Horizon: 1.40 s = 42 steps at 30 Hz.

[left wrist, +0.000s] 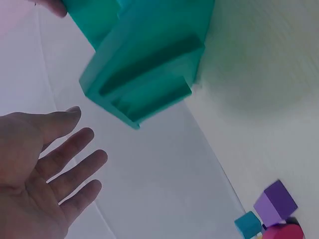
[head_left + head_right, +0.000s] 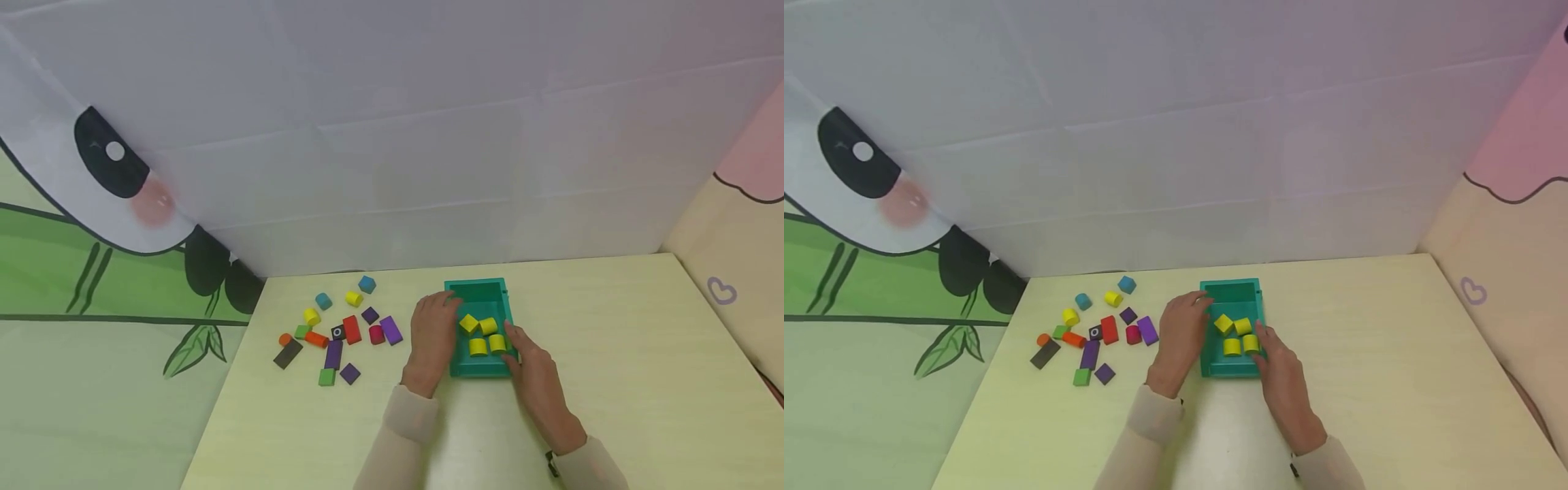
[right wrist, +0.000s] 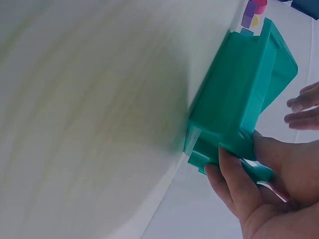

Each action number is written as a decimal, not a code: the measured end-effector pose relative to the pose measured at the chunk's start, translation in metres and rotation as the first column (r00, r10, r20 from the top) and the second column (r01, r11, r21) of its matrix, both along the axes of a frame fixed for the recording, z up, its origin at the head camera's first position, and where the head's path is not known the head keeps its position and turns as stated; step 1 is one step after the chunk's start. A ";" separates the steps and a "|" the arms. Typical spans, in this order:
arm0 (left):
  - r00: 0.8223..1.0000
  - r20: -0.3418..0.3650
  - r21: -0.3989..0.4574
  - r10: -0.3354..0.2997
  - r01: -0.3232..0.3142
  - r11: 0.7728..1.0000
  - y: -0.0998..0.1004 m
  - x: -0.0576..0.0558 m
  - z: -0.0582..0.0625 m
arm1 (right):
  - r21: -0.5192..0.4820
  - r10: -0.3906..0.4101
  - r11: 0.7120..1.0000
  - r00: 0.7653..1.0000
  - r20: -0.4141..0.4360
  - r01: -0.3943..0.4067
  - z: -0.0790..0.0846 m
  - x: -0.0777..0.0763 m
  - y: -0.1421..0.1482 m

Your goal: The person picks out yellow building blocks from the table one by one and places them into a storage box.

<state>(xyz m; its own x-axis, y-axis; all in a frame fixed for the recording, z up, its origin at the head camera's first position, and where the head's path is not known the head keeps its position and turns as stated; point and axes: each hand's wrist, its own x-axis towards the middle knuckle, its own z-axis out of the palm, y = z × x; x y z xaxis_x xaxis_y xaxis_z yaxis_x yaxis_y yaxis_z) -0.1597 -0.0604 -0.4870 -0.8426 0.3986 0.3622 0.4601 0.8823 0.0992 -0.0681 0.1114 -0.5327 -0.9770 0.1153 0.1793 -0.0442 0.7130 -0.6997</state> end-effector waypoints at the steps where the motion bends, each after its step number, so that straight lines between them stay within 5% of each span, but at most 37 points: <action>1: 1.000 0.015 0.004 0.011 -0.011 1.000 -0.002 -0.001 0.001 | 0.000 0.001 1.000 1.000 0.000 -0.001 0.000 0.000 0.000; 6: 0.995 0.082 0.042 0.053 -0.056 0.998 -0.015 -0.006 0.002 | 0.004 -0.002 1.000 1.000 0.007 0.002 -0.001 0.000 0.001; 24: 0.974 0.118 0.184 0.196 -0.215 0.959 -0.088 -0.037 -0.021 | 0.010 0.009 1.000 1.000 -0.002 -0.009 -0.002 0.000 0.002; 33: 0.958 0.111 0.156 0.264 -0.279 0.947 -0.117 -0.052 -0.026 | 0.014 -0.002 1.000 1.000 0.007 0.002 0.001 0.001 0.002; 42: 0.926 0.207 0.129 0.317 -0.347 0.929 -0.139 -0.063 -0.033 | 0.022 -0.006 1.000 1.000 0.009 0.006 0.002 0.002 0.000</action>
